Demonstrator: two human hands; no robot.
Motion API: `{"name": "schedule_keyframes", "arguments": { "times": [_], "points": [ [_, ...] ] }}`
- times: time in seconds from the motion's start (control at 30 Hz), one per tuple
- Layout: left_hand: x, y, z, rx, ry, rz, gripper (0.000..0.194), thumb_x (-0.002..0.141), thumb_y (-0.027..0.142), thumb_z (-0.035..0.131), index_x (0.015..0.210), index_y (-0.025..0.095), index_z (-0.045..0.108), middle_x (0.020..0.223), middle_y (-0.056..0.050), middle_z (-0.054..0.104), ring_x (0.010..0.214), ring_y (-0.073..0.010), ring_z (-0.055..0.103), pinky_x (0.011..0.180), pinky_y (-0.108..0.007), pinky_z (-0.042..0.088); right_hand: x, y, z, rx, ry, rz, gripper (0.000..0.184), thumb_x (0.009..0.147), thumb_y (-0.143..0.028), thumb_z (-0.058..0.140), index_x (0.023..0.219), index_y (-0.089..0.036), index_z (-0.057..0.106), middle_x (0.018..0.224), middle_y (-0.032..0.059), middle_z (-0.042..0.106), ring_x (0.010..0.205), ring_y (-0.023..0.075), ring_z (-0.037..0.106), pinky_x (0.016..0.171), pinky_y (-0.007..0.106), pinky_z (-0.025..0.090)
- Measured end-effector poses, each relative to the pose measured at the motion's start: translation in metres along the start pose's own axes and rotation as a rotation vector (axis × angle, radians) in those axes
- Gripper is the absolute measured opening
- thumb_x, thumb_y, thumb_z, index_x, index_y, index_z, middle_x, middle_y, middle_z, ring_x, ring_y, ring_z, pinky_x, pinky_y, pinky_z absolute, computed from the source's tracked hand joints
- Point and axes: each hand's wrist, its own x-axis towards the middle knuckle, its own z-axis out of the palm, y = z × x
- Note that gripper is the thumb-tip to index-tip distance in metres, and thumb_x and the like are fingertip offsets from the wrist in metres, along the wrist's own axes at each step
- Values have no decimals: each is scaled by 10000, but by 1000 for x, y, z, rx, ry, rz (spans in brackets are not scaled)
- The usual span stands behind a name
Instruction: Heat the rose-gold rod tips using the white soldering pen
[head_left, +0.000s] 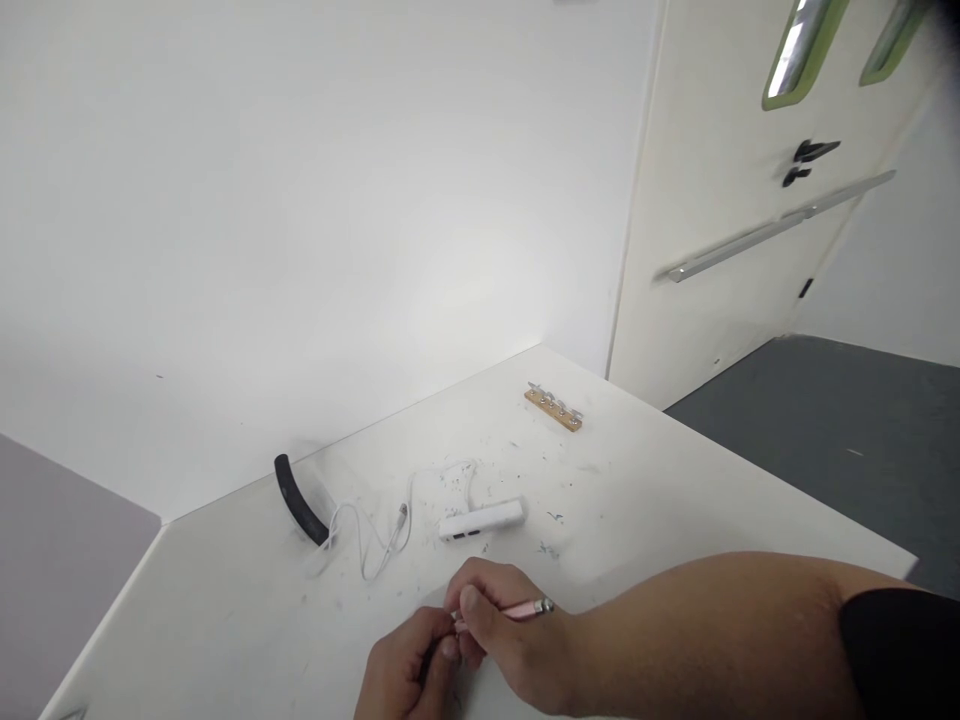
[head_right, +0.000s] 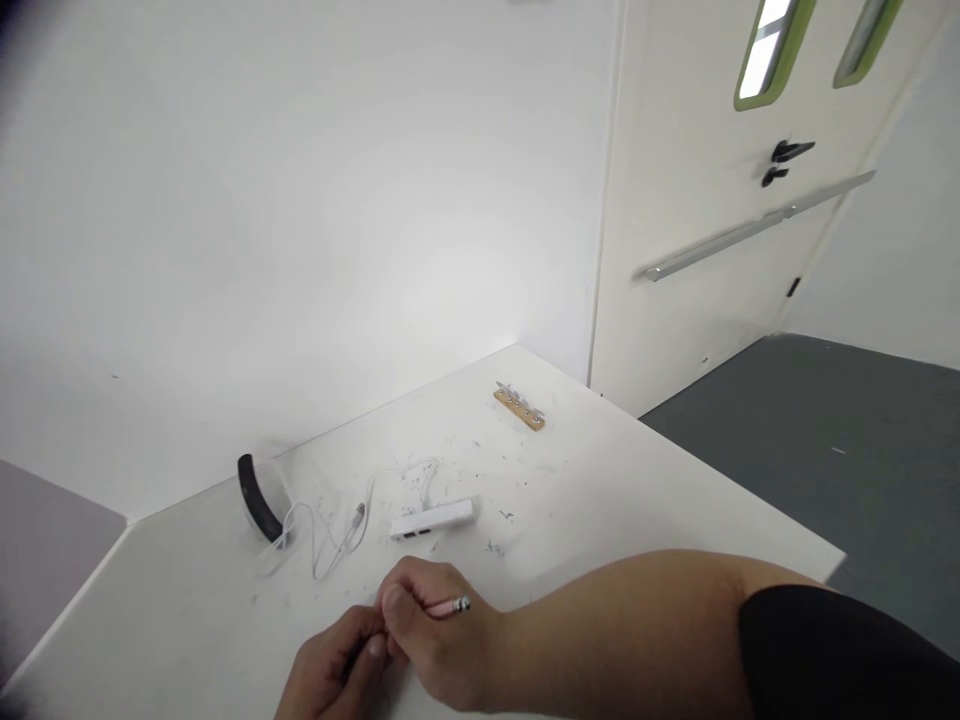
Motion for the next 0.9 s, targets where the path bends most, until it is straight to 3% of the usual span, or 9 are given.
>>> {"name": "schedule_keyframes", "arguments": {
  "times": [0.47,0.9],
  "points": [
    [0,-1,1,-26,-10,-57,329,846,381,357,713,171,572,647,-30,618,601,-133,541,577,-206,420,-2,-2,2,45,21,41,464,870,-567,314,1075,-175,454,631,-25,432,596,116,422,611,284,377],
    [-1,10,-4,-61,-29,-76,257,853,316,381,751,174,570,682,-13,622,632,-136,548,607,-221,406,-2,-2,3,67,16,27,479,867,-574,319,1101,-174,440,633,-24,440,625,125,448,629,301,385]
  ]
}}
